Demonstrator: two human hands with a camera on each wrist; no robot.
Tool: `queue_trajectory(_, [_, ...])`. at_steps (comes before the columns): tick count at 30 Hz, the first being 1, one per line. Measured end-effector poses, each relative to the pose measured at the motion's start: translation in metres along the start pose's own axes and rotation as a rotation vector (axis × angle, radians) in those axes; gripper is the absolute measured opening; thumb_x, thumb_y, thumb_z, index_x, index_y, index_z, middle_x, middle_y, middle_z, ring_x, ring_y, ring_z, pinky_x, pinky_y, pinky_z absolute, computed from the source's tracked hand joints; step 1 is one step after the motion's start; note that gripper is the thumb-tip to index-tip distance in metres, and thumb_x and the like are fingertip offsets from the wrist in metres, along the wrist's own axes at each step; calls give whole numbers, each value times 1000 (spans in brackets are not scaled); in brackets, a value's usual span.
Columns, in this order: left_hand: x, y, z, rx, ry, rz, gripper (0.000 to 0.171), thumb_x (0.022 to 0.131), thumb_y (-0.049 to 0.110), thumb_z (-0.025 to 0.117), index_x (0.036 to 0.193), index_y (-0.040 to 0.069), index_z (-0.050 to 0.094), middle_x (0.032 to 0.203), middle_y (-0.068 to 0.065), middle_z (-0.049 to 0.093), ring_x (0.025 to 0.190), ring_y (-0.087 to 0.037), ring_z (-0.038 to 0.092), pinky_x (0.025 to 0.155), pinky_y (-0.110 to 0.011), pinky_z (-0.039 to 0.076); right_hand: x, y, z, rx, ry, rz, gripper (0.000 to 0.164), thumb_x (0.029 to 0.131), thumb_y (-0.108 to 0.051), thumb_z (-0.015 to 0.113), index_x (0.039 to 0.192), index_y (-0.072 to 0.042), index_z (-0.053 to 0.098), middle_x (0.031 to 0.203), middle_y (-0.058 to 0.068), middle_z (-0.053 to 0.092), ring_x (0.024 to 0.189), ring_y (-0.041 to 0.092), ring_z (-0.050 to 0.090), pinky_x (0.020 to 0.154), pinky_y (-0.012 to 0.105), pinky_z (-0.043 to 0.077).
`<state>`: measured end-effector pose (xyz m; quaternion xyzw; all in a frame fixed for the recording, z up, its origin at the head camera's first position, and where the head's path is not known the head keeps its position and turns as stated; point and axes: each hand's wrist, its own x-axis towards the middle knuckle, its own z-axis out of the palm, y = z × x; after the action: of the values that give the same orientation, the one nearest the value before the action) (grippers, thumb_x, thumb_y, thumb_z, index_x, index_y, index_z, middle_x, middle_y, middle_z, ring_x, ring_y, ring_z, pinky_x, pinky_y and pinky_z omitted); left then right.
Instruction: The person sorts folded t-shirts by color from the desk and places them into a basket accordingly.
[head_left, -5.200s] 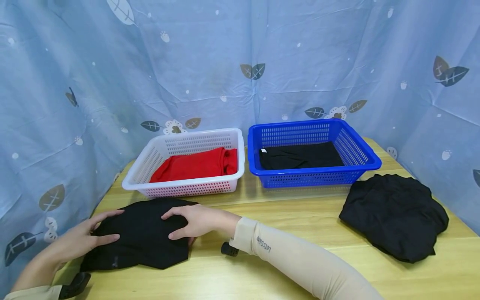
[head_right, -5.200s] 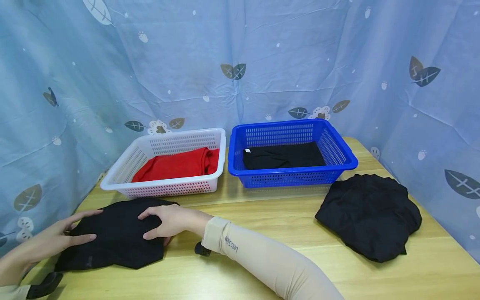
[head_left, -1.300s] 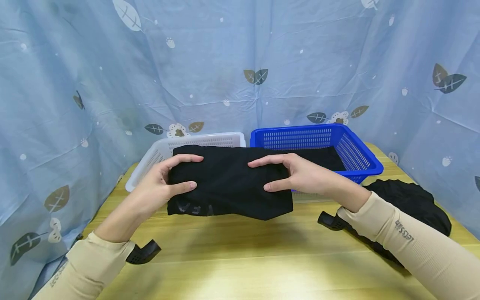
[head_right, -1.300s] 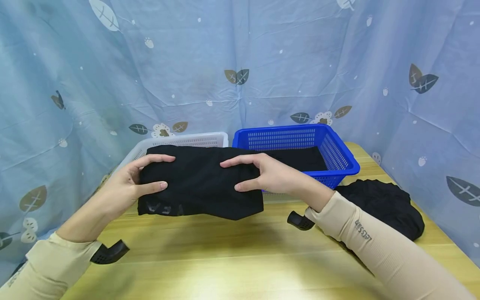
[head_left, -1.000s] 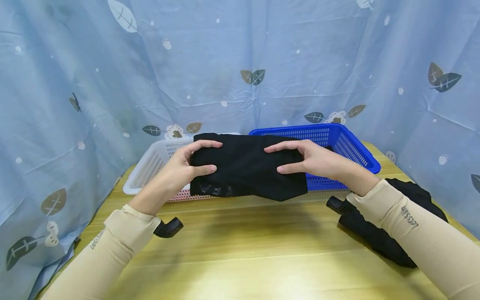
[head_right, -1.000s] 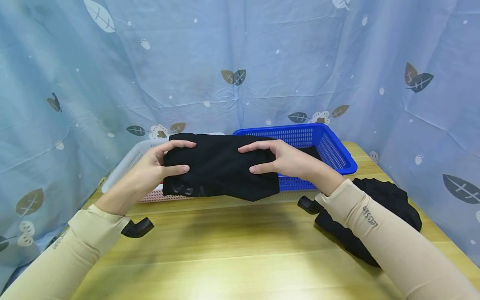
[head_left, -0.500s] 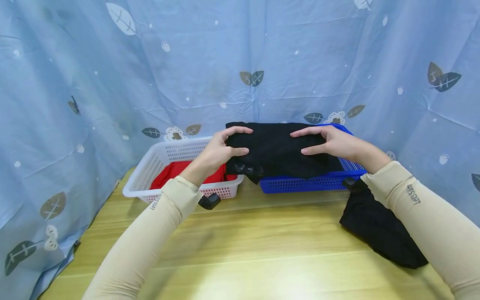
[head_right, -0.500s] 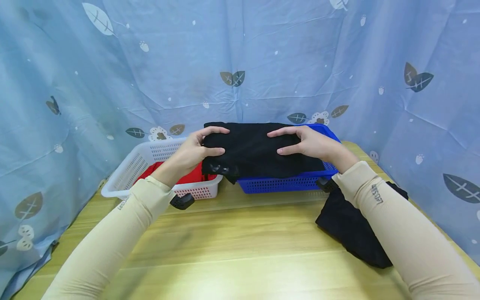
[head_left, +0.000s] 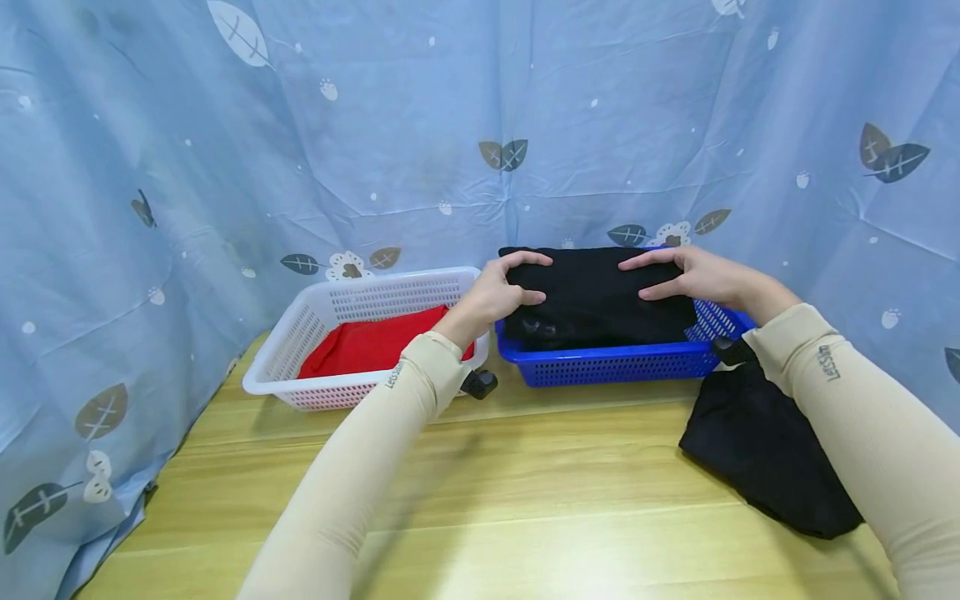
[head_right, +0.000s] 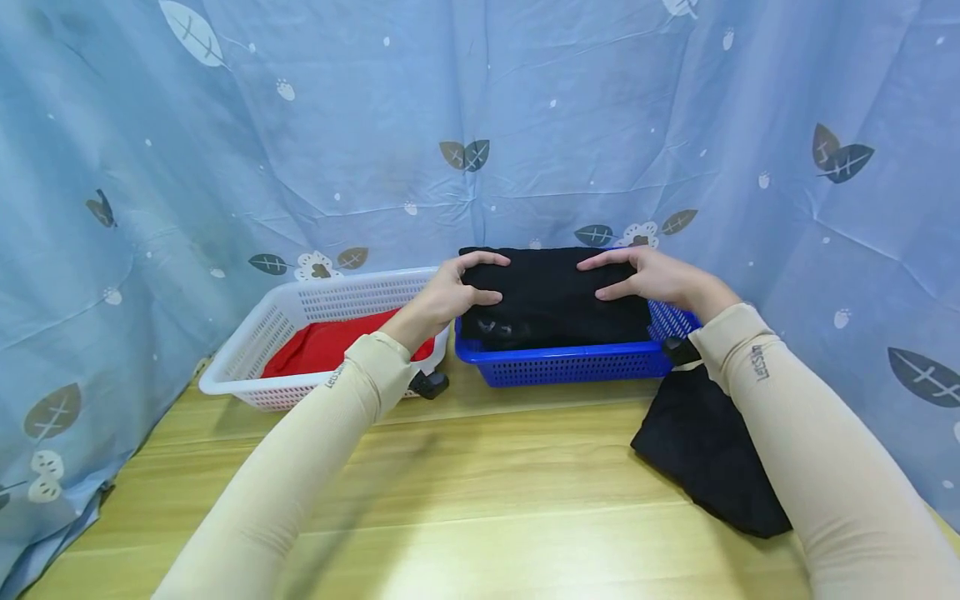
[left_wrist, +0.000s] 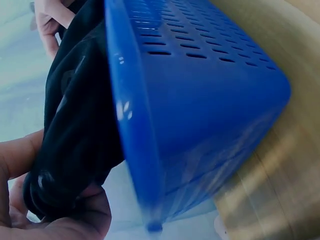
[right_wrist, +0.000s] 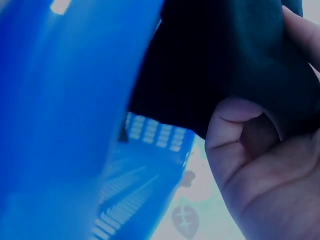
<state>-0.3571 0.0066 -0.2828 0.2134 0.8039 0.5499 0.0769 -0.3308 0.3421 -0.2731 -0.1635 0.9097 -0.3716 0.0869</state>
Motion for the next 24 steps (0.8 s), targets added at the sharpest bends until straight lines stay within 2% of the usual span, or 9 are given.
queue_trajectory(5, [12,-4,16,48,-12,0,52,93,-4,75,137,23,70,167,-2,44,154,-24,36,126,-49,40,1,11,-5,-39,-9,31,60,104,-23,73,159,-14,53,175,22,27,163,51,16,124,76,23])
queue_trajectory(10, [16,-6,26,72,-22,-23,52,94,-5,73,139,20,67,169,-4,42,153,-26,37,124,-50,41,1,17,-7,-67,-40,63,59,104,-22,72,160,-14,52,177,24,21,162,54,12,122,79,21])
queue_trajectory(15, [17,-9,30,76,-25,-44,52,94,-5,73,140,19,67,170,-6,40,150,-27,40,123,-50,43,4,16,-7,-111,-68,79,58,105,-20,71,159,-15,53,177,26,18,162,56,11,122,80,22])
queue_trajectory(21, [20,-13,32,133,-20,-67,51,94,-4,74,139,20,67,166,-7,45,137,-27,46,110,-43,49,7,12,-3,-111,-134,99,61,105,-17,70,162,-12,48,177,29,11,162,57,7,123,79,20])
queue_trajectory(24, [21,-12,33,164,-35,-79,52,94,-4,73,140,18,65,164,-10,47,134,-30,48,112,-45,48,8,11,-1,-116,-153,110,63,104,-15,70,162,-11,47,176,31,11,161,58,6,123,79,21])
